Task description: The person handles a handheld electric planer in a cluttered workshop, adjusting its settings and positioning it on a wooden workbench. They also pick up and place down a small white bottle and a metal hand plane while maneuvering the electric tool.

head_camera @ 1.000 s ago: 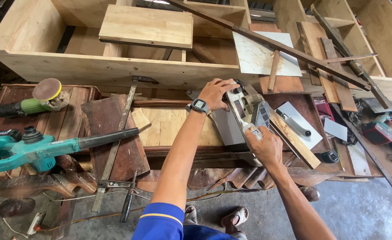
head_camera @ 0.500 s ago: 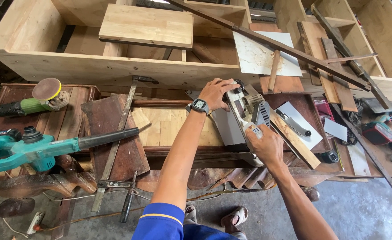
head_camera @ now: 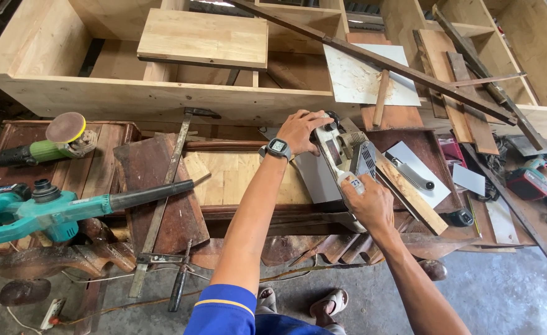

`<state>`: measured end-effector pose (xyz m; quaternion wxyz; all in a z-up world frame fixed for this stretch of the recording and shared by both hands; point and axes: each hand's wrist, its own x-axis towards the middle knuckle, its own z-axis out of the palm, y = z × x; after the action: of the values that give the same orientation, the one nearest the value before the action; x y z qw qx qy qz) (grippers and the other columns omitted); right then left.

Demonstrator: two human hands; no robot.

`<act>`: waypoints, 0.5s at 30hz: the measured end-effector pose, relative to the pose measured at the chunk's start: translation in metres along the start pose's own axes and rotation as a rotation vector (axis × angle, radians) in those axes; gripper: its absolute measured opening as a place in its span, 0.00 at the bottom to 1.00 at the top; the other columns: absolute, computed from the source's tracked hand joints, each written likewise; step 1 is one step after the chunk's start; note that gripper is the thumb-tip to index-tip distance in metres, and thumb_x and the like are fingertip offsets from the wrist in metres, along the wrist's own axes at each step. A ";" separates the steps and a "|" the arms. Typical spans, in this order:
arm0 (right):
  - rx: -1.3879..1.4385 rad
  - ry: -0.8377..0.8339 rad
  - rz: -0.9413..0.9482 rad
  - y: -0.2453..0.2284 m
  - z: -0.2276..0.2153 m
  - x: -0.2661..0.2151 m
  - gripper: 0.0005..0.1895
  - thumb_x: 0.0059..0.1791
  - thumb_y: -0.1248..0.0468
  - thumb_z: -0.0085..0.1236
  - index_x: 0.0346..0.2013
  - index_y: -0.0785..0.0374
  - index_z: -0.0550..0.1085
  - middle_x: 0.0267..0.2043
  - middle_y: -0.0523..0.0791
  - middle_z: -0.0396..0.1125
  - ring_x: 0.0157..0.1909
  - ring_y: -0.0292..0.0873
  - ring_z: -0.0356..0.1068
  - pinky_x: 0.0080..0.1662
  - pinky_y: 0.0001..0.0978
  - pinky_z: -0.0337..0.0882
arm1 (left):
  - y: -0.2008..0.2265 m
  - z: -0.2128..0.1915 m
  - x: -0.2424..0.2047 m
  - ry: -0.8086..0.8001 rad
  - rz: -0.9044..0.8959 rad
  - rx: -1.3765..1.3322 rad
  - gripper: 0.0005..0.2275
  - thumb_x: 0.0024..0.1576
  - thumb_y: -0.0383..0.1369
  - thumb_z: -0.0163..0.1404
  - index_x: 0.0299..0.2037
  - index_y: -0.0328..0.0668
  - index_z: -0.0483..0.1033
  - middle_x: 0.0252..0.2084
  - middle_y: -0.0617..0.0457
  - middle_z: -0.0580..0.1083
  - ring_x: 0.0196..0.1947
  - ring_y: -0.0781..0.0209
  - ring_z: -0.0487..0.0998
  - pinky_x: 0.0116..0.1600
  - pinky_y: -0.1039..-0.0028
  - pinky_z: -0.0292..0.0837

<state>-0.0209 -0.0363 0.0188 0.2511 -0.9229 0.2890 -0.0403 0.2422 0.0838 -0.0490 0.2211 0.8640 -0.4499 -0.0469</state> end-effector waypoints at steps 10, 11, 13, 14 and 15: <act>0.021 -0.006 0.033 0.011 0.004 -0.002 0.26 0.45 0.37 0.56 0.41 0.53 0.79 0.32 0.57 0.74 0.46 0.64 0.75 0.48 0.55 0.71 | 0.002 -0.006 -0.001 -0.016 -0.001 -0.008 0.43 0.39 0.50 0.71 0.68 0.78 0.62 0.72 0.62 0.61 0.70 0.50 0.60 0.72 0.53 0.57; 0.014 -0.001 0.038 0.013 0.005 -0.001 0.26 0.45 0.36 0.56 0.40 0.53 0.79 0.31 0.56 0.74 0.44 0.64 0.75 0.47 0.53 0.72 | 0.003 -0.006 -0.002 -0.019 -0.004 -0.008 0.43 0.39 0.50 0.71 0.68 0.77 0.62 0.72 0.62 0.61 0.70 0.50 0.60 0.72 0.53 0.57; 0.023 -0.004 0.041 0.010 0.002 -0.004 0.25 0.45 0.37 0.56 0.40 0.52 0.79 0.31 0.56 0.74 0.44 0.63 0.75 0.47 0.54 0.72 | 0.004 -0.008 -0.003 -0.022 0.002 -0.020 0.43 0.40 0.49 0.71 0.68 0.76 0.62 0.72 0.61 0.61 0.70 0.49 0.60 0.72 0.52 0.57; 0.030 -0.008 0.039 0.008 0.001 -0.005 0.24 0.45 0.38 0.56 0.39 0.52 0.79 0.31 0.55 0.74 0.44 0.62 0.75 0.46 0.54 0.72 | 0.005 -0.009 -0.004 -0.021 0.005 -0.030 0.43 0.41 0.49 0.71 0.69 0.75 0.62 0.72 0.60 0.62 0.70 0.48 0.60 0.72 0.52 0.57; 0.031 -0.008 0.042 0.012 0.003 -0.006 0.24 0.45 0.38 0.56 0.39 0.52 0.79 0.31 0.55 0.74 0.44 0.62 0.75 0.46 0.54 0.72 | 0.005 -0.009 -0.005 -0.023 0.006 -0.031 0.43 0.41 0.49 0.71 0.69 0.75 0.62 0.72 0.60 0.62 0.70 0.48 0.60 0.72 0.52 0.57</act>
<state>-0.0316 -0.0399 0.0105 0.2672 -0.9129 0.3065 -0.0359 0.2375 0.0887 -0.0391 0.2292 0.8585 -0.4544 -0.0632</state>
